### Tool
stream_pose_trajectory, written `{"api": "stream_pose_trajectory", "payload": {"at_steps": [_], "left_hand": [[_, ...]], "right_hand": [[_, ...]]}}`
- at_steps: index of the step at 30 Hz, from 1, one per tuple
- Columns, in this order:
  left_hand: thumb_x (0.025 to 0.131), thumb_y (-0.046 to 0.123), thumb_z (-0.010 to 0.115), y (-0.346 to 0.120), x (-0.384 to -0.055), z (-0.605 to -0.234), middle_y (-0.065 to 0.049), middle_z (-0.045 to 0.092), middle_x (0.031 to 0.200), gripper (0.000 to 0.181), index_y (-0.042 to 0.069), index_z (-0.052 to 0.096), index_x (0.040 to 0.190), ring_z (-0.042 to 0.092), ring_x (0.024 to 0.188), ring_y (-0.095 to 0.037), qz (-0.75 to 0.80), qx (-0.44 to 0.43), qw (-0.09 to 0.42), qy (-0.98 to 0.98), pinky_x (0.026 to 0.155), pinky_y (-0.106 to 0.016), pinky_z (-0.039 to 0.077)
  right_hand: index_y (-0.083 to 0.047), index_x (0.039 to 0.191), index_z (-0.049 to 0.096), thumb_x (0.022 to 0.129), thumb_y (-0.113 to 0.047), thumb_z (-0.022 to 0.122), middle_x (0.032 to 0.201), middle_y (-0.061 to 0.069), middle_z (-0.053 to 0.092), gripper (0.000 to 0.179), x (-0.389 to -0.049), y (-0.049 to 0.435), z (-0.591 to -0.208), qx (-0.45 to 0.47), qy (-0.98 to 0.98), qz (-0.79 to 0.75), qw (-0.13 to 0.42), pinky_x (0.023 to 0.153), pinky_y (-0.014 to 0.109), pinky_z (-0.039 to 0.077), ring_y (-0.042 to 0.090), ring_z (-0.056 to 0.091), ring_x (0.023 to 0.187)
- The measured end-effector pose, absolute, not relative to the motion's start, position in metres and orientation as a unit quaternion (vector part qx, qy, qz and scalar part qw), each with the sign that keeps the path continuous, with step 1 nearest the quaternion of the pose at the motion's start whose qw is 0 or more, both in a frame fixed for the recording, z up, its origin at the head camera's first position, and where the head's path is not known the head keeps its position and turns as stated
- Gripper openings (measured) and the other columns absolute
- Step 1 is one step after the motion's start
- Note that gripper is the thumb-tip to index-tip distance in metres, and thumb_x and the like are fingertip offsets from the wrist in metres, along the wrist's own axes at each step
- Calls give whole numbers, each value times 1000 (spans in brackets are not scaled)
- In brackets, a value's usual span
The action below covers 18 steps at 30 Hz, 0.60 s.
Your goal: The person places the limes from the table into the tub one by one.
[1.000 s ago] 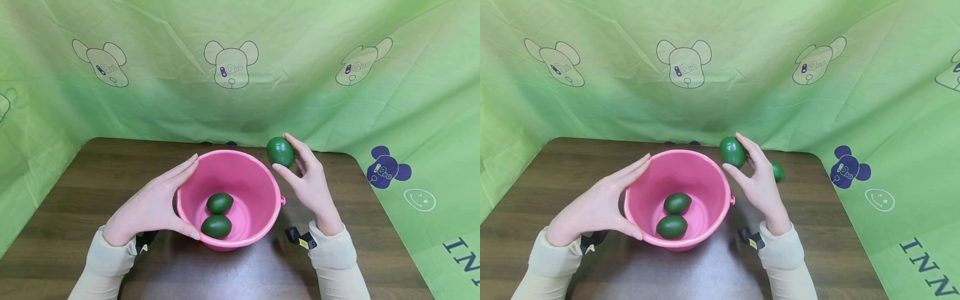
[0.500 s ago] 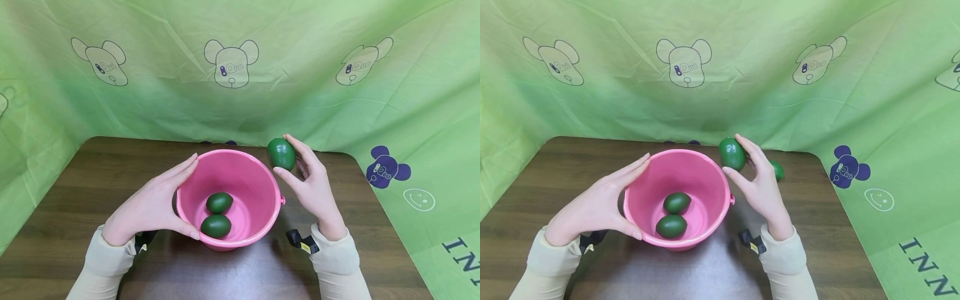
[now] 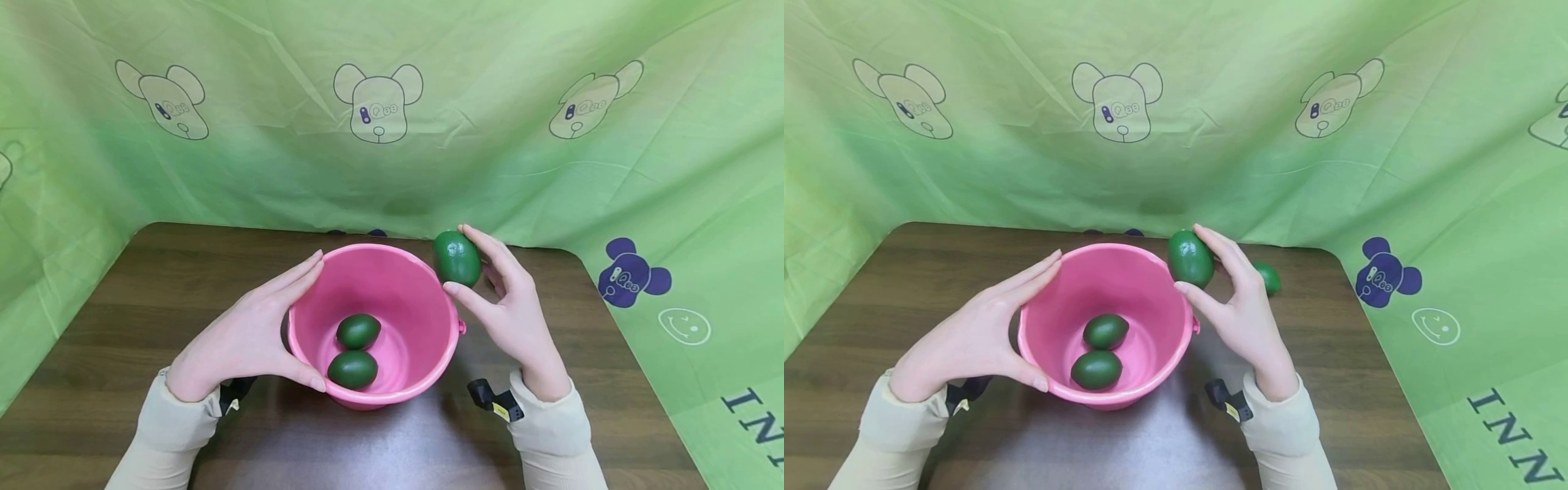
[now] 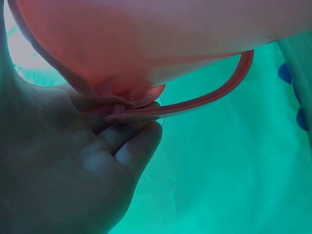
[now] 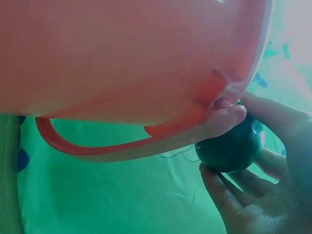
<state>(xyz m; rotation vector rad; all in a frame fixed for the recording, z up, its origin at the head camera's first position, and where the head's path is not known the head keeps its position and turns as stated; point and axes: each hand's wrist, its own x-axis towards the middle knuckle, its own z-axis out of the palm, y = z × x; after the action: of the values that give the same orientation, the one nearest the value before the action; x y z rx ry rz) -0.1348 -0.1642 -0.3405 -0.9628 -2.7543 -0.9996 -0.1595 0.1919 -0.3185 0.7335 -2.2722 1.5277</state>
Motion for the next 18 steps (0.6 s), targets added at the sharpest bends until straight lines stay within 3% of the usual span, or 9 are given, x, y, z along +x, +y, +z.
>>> {"api": "stream_pose_trajectory", "payload": {"at_steps": [7, 18], "left_hand": [[53, 82, 82, -164, -135, -340, 14, 9, 168, 141, 16, 22, 163, 22, 150, -12, -324, -312, 29, -893, 112, -42, 38], [54, 82, 82, -165, -135, -342, 14, 10, 168, 141, 15, 23, 163, 23, 150, -13, -325, -314, 32, -891, 112, -42, 38]], "right_hand": [[-14, 148, 56, 77, 16, 82, 143, 5, 55, 81, -152, 188, -312, 266, -791, 529, 153, 101, 32, 48, 25, 59, 119], [2, 140, 58, 71, 22, 81, 136, 14, 59, 75, -132, 173, -289, 295, -789, 516, 157, 100, 31, 49, 23, 59, 118]]}}
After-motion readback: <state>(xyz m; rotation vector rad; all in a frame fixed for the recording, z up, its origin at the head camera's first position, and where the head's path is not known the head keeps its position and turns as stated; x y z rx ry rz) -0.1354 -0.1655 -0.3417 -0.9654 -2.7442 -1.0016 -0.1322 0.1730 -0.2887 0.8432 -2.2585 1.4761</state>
